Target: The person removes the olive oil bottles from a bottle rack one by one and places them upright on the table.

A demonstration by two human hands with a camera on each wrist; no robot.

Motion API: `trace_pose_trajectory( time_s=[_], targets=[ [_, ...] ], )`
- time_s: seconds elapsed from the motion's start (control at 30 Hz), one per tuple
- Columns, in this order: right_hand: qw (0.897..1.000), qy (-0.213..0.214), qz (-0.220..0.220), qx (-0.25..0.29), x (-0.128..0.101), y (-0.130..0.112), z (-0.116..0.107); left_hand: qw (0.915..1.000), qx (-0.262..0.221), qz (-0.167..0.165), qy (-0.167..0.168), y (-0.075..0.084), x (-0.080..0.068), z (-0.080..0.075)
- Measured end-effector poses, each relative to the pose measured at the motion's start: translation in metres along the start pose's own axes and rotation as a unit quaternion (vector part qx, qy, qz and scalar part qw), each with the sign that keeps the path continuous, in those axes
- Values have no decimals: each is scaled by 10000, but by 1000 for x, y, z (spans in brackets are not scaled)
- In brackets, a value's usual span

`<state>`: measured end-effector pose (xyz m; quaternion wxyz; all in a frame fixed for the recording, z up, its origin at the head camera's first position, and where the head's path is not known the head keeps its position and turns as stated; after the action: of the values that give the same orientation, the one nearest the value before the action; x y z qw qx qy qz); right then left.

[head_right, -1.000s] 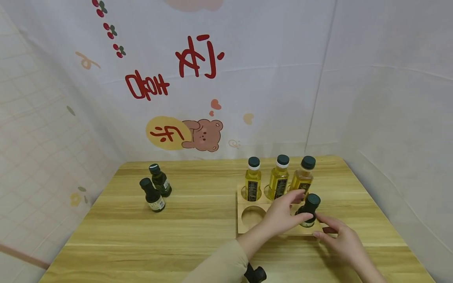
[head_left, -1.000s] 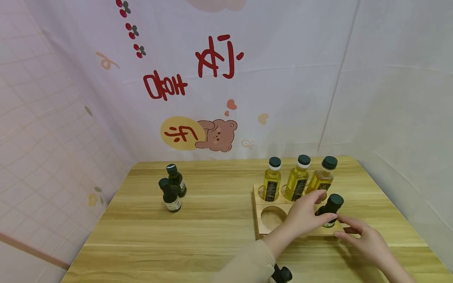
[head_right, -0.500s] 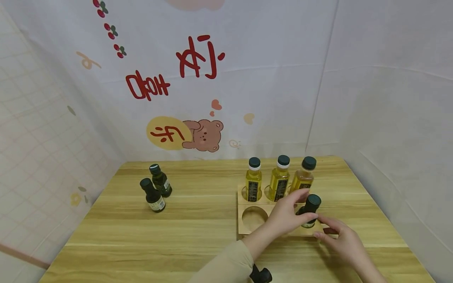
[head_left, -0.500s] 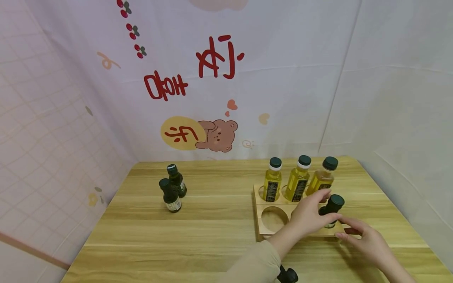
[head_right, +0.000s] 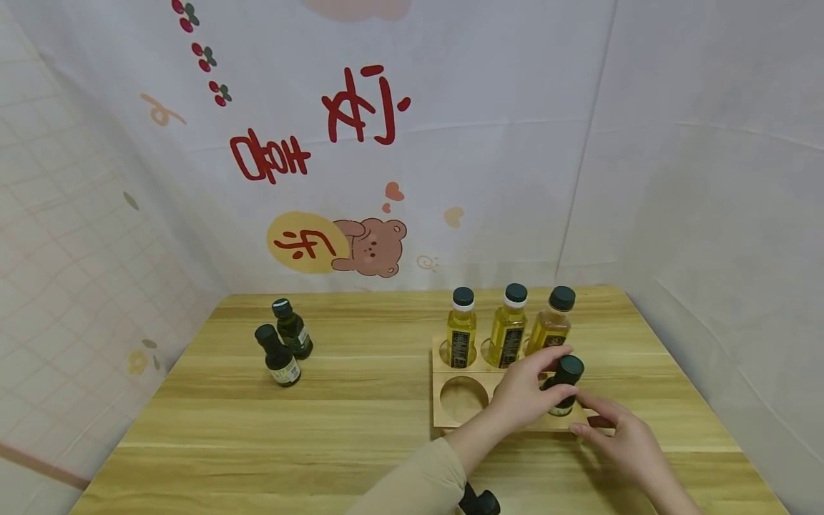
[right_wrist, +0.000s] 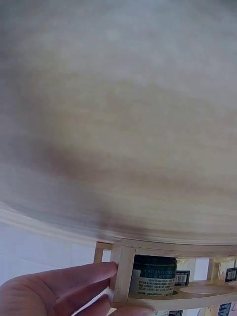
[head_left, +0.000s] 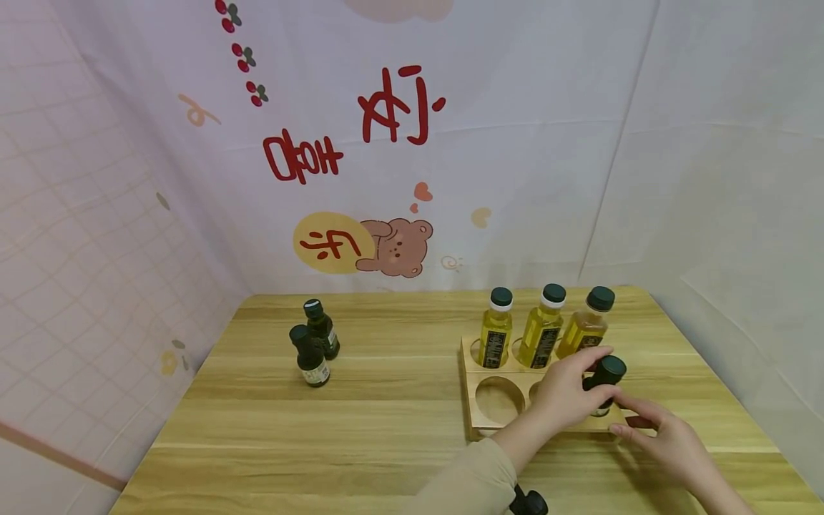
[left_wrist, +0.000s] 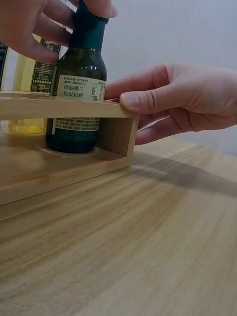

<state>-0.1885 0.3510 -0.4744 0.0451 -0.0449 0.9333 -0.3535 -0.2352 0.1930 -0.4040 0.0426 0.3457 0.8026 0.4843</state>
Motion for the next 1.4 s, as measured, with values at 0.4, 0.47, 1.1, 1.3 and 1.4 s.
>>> trace_pose_trajectory(
  time_s=[0.4,0.47,1.1,1.3,1.4],
  targets=[
    [9998,49,-46,-166,1,-2,-1,9977,-579,-161,307,-4,2,-1],
    [9998,31,-19,-174,1,-1,-1,9965,-706,-273,350,-5,2,-2],
    [9998,55,-33,-174,2,-3,-1,9869,-1506,-51,580,10,-4,-13],
    [9997,57,55,-222,2,-2,-1,9878,-1408,217,629,29,-4,-30],
    [9998,36,47,-209,2,-2,-1,9879,-1372,322,650,34,-7,-39]
  ],
)
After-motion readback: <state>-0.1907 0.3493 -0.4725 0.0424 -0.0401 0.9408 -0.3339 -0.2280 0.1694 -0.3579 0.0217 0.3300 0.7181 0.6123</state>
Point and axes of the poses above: each hand's wrist, its own x-axis towards the middle knuckle, its own z-axis out of the palm, y = z × x, the point moved 8 cm from there along x, towards the middle knuckle, and after that the axes turned 7 degrees about -y, right-handed, at the moved point
